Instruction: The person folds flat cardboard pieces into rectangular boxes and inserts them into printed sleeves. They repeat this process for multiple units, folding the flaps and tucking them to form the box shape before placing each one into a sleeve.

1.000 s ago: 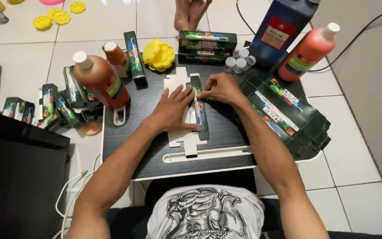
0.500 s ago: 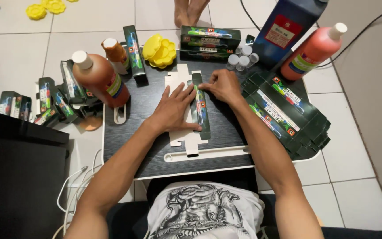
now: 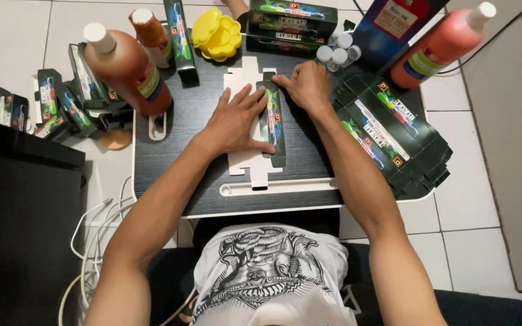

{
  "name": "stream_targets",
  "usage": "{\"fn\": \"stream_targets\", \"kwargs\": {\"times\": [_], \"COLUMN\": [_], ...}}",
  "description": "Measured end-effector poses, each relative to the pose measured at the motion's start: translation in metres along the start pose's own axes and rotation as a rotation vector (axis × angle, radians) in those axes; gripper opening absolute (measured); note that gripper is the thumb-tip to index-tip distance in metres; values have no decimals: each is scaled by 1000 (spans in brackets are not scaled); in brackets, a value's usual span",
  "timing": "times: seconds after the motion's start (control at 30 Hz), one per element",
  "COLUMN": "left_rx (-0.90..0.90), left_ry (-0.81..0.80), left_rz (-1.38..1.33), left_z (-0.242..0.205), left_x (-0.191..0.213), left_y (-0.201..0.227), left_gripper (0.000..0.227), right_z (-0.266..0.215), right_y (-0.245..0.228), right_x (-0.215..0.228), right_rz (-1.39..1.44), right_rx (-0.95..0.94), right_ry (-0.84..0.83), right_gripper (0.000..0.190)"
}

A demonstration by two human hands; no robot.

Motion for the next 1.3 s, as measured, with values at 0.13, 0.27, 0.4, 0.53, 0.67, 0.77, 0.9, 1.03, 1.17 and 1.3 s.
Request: {"fn": "stream_targets", "kwargs": {"times": [0.13,0.27,0.4,0.53,0.67,0.77,0.9,1.03,1.17,1.3], "left_rx": [25,-73,-78,-80,-74,-79,-85,-75,-100,-87], "left_ry": [-18,116,131,104,113,93,127,57,118,111], "left_rz": [-30,28,25,28,25,39,66,12,18,18], "left_z": [7,9,10,10,9,11,11,8,5,8], "left_x": [-7,-21,-21,-21,-25,-24,-26,-24,-21,-21], "left_y": [-8,-11,-11,-11,-12,-11,-14,-11,-9,-10], "left_gripper": [121,127,127,128,128,128,128,127,127,126], "right_z": [5,11,10,5,5,8,11,12,-6,-13], "right_y": [2,13,11,7,9,17,21,36,22,13], "right_x": [-4,-18,-18,-15,-18,-20,-24,-35,-26,-20], "right_rz": [16,-168,-191,-184,-187,-188,-161,-141,-114,-110], "right_rx": [-4,-17,-4,-25,34,55,116,163,259,199], "right_ry": [-17,-33,-47,-36,13,47,50,24,6,-117], "right_gripper": [44,64,66,64,64,62,56,55,53,51]}}
Point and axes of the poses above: each hand's wrist, its own z-axis towards the middle knuckle, its own x-axis out of the back of the hand, y = z × x, the point moved 7 cm from there along z, towards the middle knuckle
